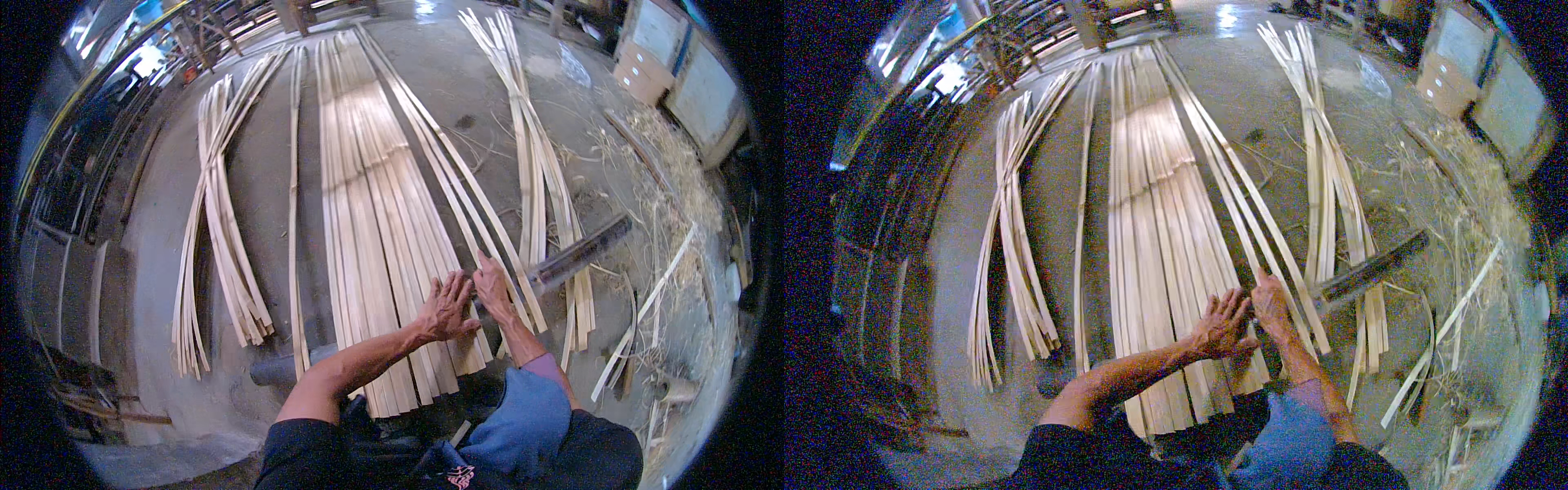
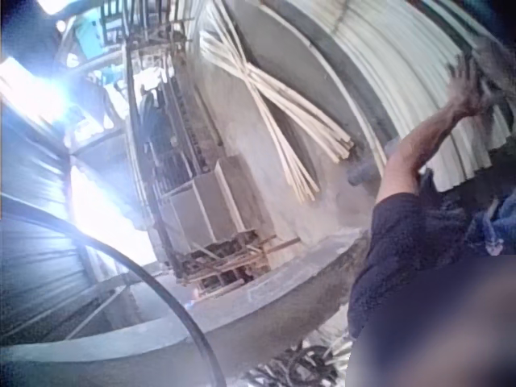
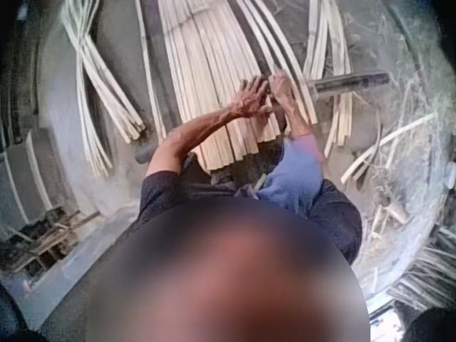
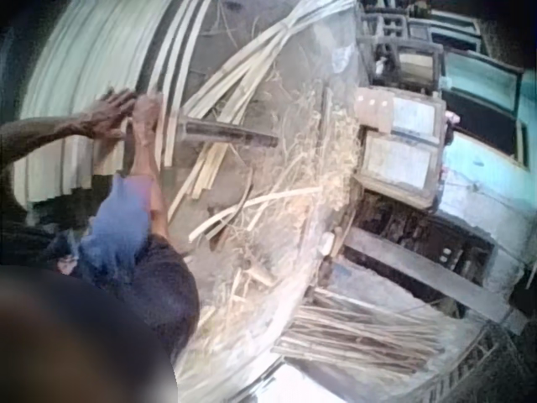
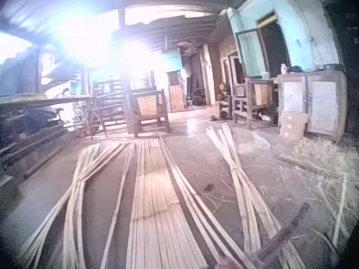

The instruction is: The person sits on the floor and repeatedly picks up, inspects, and places thin wooden strips into a growing stack. They handle the strips one at a time, aligning them and occasionally adjusting the pile.

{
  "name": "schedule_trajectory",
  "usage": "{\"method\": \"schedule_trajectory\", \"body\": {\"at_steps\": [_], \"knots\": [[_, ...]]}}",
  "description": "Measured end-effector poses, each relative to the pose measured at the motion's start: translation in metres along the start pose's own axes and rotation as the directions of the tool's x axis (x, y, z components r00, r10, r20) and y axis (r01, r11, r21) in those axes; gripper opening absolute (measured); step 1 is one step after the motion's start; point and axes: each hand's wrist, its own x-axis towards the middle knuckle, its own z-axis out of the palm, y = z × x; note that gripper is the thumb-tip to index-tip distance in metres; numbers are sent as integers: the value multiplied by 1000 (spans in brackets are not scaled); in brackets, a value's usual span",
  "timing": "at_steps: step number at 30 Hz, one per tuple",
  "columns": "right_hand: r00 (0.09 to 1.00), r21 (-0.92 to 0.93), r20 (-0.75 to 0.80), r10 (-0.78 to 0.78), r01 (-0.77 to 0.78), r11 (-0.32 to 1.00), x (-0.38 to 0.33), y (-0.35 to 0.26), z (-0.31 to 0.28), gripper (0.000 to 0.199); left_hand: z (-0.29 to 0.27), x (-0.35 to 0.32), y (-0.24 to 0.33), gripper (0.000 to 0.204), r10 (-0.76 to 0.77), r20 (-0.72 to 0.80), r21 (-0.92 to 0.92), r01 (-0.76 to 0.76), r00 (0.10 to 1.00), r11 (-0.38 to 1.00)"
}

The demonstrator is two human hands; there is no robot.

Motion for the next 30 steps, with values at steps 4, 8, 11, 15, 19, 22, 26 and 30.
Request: {"method": "schedule_trajectory", "body": {"at_steps": [4,8,11,15,19,22,26,30], "knots": [[994,-152,83,-67,79,985,-10,-6,-15,37,-5,5,0,88,-8,83,56,3,996,998],[979,-130,-107,-172,158,979,-5,-9,-39,32,-13,15,-5,90,11,175,3,-11,985,1000],[995,-113,-63,-78,70,991,1,-3,-49,29,-14,25,1,92,-111,222,-32,121,969,992],[994,-288,35,-102,108,952,1,2,-45,31,-9,34,20,82,-322,124,-121,337,939,934],[994,-315,101,38,-5,949,16,1,-43,35,-5,36,33,79,-419,11,-124,417,908,900],[997,-62,31,64,-63,996,26,-5,-49,42,-4,39,37,84,-455,13,-154,452,890,879],[1000,124,6,-2,1,992,21,-13,-50,44,0,41,34,88,-435,18,-218,428,900,877],[993,77,114,18,-27,997,30,-14,-24,40,9,44,27,88,-411,83,-177,419,908,890]]}}
